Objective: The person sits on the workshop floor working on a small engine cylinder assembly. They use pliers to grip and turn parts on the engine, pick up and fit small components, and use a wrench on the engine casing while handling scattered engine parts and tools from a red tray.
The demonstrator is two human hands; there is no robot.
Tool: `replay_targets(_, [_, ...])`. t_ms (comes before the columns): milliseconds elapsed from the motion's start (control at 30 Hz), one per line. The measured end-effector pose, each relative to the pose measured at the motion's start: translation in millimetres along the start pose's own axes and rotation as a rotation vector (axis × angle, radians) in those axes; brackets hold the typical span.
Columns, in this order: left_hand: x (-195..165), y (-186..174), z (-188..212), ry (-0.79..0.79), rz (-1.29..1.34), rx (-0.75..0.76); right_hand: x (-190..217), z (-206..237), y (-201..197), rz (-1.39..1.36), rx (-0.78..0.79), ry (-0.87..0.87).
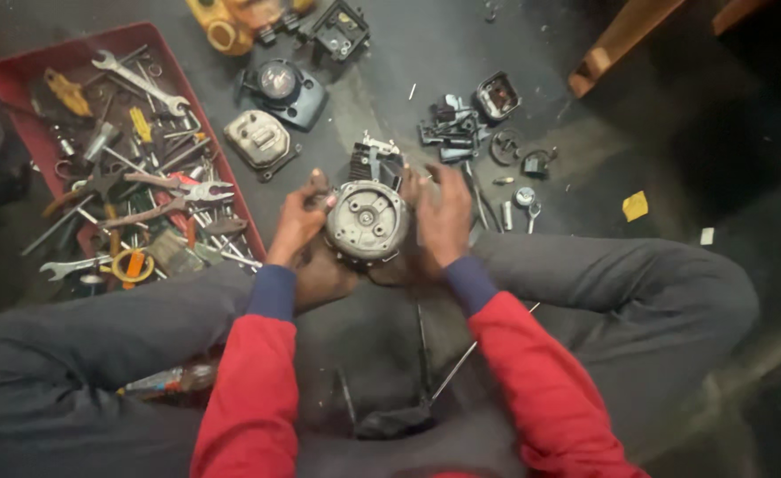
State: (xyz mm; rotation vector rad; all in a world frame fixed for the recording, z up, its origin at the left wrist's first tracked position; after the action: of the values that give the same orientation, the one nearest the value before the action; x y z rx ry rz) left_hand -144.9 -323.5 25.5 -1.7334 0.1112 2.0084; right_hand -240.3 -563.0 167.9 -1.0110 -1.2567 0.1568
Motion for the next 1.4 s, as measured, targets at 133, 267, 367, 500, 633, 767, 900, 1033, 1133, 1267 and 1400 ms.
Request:
replay_targets(133, [-9,3,-19,-0.057,-0.019,0.003,75,-15,16,0.143,-0.045,-0.250])
replay_targets(267, [-16,4,-39,-0.054,0.017,0.062,96,-41,49,0.458,0.038,-0.418])
replay_targets(367, [-13,4,-46,-0.055,0.049,0.015,82,-50,60,0.331,0.168,-0.387])
replay_targets(500, [-9,15,-43,-0.069,0.073,0.092,65,-44,56,0.361,0.148,-0.367])
replay_targets(633, [-25,27,-35,-0.089,0.163,0.092,52,-47,43,0.229,0.176,-0.242])
replay_targets(767, [-36,37,-36,-0.346,0.536,0.103,41,-67,30,0.046,0.087,-0.129])
replay_targets(900, [-33,49,-60,-0.231,0.457,-0.102,38,-83,31,0.043,-0.014,-0.133])
replay_targets(1033, [-27,60,-74,-0.034,0.106,-0.251,40,-91,45,0.238,0.007,-0.216])
replay_targets(1133, [-29,62,-69,0.026,0.016,-0.299,39,-94,54,0.319,0.055,-0.201])
replay_targets(1267, [-45,48,-60,0.132,-0.038,-0.309,43,-84,63,0.327,0.059,-0.189])
replay_targets(1400, [-63,32,-40,0.065,-0.132,-0.348,54,-63,67,0.310,0.016,-0.203])
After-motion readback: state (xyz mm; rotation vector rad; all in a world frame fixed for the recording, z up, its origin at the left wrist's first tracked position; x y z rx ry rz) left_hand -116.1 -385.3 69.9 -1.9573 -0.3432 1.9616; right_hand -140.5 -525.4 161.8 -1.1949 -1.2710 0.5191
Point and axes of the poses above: each hand's wrist, its own z-axis away from the middle knuckle, its own y-axis out of the palm, x = y × z, the point moved 4 cm from there along -z, towards the middle knuckle, and after that the axes turned 5 degrees about y, right-handed, at the moved point
